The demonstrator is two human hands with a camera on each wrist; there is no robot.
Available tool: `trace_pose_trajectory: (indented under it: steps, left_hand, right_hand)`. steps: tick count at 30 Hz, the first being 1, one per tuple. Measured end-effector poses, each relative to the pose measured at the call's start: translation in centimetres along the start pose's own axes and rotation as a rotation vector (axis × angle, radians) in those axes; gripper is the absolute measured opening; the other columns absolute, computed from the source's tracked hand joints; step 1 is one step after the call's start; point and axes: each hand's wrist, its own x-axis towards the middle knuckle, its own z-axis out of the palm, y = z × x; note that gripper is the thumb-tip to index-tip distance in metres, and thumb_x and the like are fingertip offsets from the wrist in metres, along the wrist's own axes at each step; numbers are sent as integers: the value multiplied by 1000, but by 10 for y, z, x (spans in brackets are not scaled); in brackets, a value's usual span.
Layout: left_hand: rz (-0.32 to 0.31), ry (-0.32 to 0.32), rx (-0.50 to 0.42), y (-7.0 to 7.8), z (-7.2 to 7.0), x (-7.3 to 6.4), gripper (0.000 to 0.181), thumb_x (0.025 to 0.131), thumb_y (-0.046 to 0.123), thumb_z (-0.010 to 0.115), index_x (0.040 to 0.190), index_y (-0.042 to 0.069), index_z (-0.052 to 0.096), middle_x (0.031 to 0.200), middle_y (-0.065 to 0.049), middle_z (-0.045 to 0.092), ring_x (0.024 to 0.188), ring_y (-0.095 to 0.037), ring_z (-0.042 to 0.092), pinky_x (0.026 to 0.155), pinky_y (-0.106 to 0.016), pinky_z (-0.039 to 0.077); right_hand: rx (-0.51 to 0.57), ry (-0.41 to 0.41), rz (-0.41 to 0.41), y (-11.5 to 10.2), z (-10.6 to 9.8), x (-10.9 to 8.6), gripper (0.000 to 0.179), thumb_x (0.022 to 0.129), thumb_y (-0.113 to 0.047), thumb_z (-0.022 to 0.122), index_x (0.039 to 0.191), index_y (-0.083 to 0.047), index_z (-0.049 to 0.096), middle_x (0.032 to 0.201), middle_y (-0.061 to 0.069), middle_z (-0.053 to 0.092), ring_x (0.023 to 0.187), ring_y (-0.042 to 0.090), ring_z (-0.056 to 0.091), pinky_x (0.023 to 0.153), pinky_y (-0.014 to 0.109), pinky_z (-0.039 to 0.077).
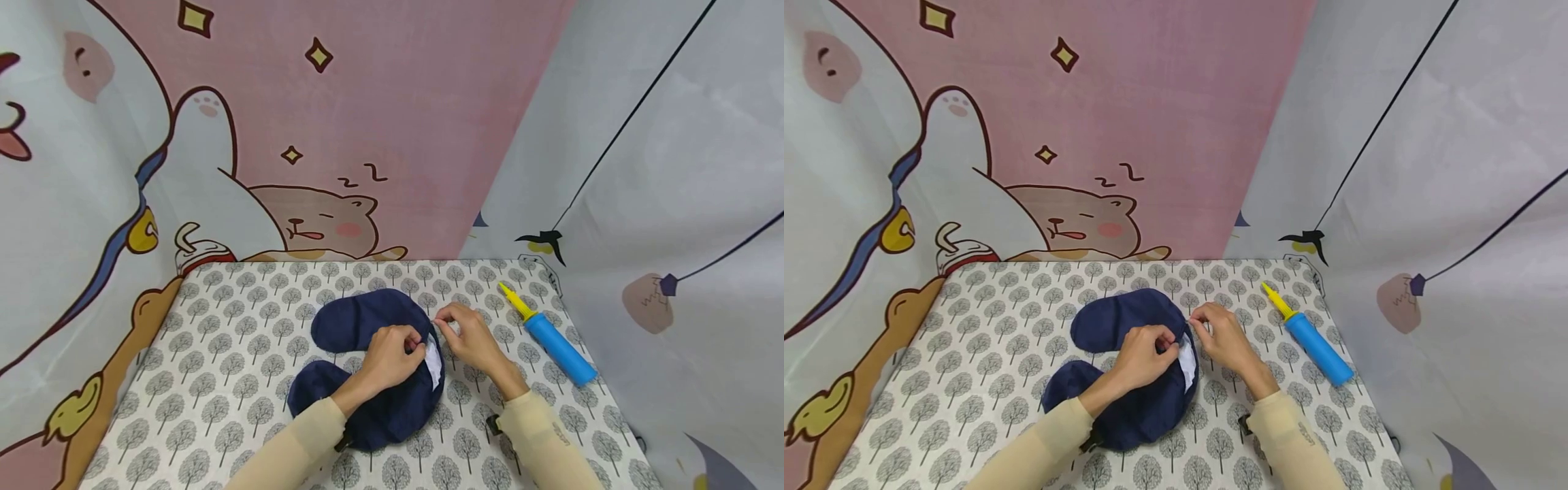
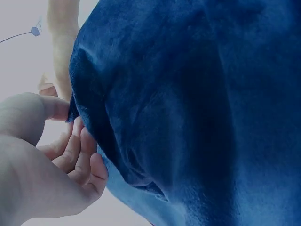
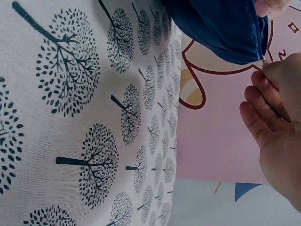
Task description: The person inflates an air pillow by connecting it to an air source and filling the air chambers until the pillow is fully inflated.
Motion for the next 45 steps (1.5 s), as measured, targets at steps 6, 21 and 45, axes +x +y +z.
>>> trace_pose_trajectory:
  steps: [6, 21, 45]
  left_hand:
    - [-4, -46, -35, 3, -4, -3, 5, 94, 18, 80, 91, 14, 83, 82, 4, 80, 75, -7, 71, 73, -22, 54]
    - [-4, -77, -83, -6, -21, -9, 5, 94, 17, 79, 89, 18, 80, 80, 8, 77, 73, -3, 69, 74, -22, 53]
    - [47, -230, -85, -41, -35, -4, 9, 107, 9, 71, 111, 5, 77, 99, -6, 79, 87, -17, 74, 79, -26, 57]
  right_hand:
    - [-35, 29, 49, 6, -2, -2, 12, 99, 4, 81, 103, -7, 78, 92, 4, 76, 81, 15, 70, 72, 38, 60]
    - [-62, 107, 84, 20, 0, -3, 8, 99, 3, 82, 99, -4, 77, 85, 6, 73, 76, 15, 66, 68, 31, 55]
    - [-60, -14, 141, 26, 3, -14, 6, 99, 0, 83, 104, -1, 80, 93, 10, 80, 83, 24, 77, 77, 45, 66]
